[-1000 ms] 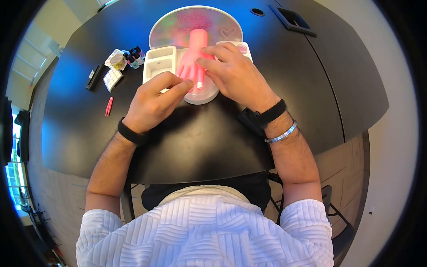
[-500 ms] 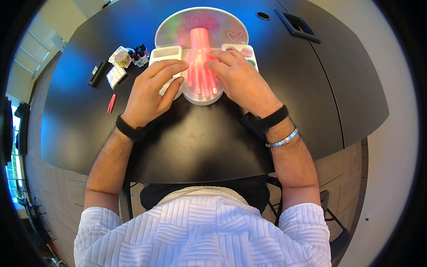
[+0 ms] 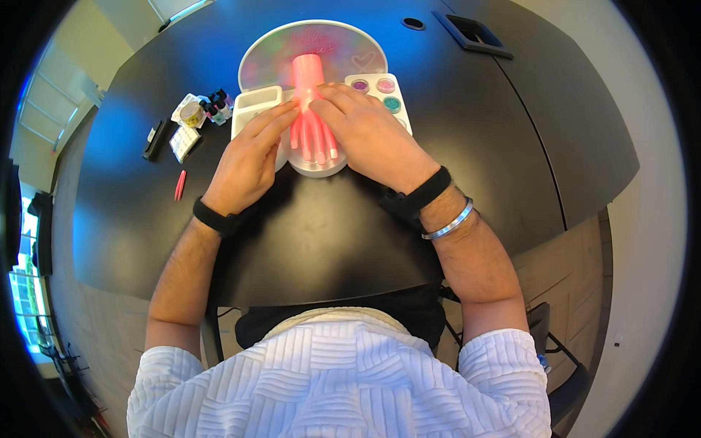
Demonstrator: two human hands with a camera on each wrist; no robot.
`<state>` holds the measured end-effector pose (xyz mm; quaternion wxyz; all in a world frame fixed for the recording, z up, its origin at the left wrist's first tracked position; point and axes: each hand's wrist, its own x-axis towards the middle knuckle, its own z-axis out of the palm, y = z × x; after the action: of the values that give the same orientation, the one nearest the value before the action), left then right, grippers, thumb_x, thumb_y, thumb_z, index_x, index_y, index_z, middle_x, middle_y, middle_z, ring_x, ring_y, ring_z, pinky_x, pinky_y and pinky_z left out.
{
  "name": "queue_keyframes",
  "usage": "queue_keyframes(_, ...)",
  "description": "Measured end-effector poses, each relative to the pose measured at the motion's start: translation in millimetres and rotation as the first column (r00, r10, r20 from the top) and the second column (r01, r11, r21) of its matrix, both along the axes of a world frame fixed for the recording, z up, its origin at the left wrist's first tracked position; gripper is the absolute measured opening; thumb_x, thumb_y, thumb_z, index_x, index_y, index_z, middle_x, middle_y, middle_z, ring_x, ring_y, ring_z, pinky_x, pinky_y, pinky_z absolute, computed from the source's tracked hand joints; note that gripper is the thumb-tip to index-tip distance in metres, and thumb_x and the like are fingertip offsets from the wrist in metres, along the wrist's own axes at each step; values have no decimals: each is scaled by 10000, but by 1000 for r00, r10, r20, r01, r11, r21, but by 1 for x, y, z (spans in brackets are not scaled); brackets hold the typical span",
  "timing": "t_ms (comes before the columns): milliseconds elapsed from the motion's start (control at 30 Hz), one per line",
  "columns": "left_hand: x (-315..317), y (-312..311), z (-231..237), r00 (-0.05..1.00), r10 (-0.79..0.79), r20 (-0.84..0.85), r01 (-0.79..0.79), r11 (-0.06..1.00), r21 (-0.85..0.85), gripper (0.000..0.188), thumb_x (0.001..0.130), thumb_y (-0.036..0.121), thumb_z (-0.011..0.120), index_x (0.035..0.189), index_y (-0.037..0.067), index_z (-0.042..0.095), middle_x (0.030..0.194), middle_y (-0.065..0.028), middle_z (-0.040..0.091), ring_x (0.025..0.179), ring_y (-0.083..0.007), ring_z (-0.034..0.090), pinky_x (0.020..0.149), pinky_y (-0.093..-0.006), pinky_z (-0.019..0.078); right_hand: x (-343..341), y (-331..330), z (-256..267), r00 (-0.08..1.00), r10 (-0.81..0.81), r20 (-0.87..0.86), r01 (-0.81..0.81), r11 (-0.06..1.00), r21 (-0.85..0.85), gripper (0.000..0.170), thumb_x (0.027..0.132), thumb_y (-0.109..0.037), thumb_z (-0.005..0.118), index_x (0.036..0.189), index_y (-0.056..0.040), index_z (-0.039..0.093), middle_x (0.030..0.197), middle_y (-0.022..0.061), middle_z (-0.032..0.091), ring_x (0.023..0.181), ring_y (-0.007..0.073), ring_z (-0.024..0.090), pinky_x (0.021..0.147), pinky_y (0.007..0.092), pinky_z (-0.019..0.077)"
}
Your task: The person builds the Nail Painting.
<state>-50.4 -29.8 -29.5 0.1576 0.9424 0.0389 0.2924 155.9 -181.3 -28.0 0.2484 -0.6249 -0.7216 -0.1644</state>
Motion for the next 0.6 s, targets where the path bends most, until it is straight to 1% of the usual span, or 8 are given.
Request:
queue_keyframes(67,0,-1,4,999,12,-38,-15,997,-81,563,960,-119,551,1493,47,627,1551,-180,624,1404,-414,599,1156,-454,511,-1,0,0,1000,4,-2,-4,1000,5,475,930,-11,632,1405,-6,623,1483,180,620,1434,369,566,1143,471,511)
queue_keyframes(200,8,1,6,999,24,-26,-25,998,-62,554,948,-135,535,1459,39,656,1523,-183,641,1374,-415,622,1137,-452,519,-2,1,-2,999,-24,37,23,999,34,471,951,-63,637,1420,-15,622,1456,171,635,1420,354,575,1131,465,518)
queue_keyframes(267,13,5,10,997,29,-77,-35,996,-86,536,938,-143,521,1416,31,687,1476,-186,667,1325,-415,653,1109,-454,533,-6,-1,-2,994,-75,78,75,997,3,459,962,-76,636,1418,-21,625,1432,160,648,1409,348,579,1127,462,519)
queue_keyframes(300,14,3,15,997,33,-73,-39,995,-87,511,923,-142,517,1364,19,718,1409,-185,702,1259,-412,692,1082,-452,549,-7,-2,-2,994,-82,72,83,997,-4,458,958,-70,652,1413,-24,627,1430,159,652,1413,356,578,1132,466,514)
queue_keyframes(433,16,12,27,994,2,-108,-6,999,-41,481,906,-137,526,1305,11,748,1342,-184,738,1203,-414,710,1042,-460,568,-6,-5,1,991,-99,85,101,995,-12,464,948,-57,666,1409,-26,628,1424,161,657,1416,354,579,1139,469,508)
queue_keyframes(500,23,13,34,996,-19,-88,21,999,26,427,892,-133,527,1210,0,779,1252,-186,768,1130,-420,725,989,-473,581,-4,-5,3,994,-87,70,90,996,-30,470,933,-48,680,1400,-26,632,1423,162,658,1412,355,581,1142,475,505)
queue_keyframes(533,26,12,38,996,-11,-88,13,1000,26,427,892,-133,527,1210,0,779,1252,-186,768,1130,-420,725,989,-473,581,-3,-5,3,994,-80,71,82,996,-30,470,933,-48,680,1400,-26,632,1423,162,658,1412,355,581,1142,475,505)
queue_keyframes(600,32,10,45,990,-22,-137,26,999,34,381,887,-120,531,1141,-3,791,1188,-187,778,1075,-426,725,945,-488,581,-1,-5,2,997,-60,43,61,998,-10,453,934,-42,674,1386,-23,637,1410,159,661,1405,354,583,1137,475,507)
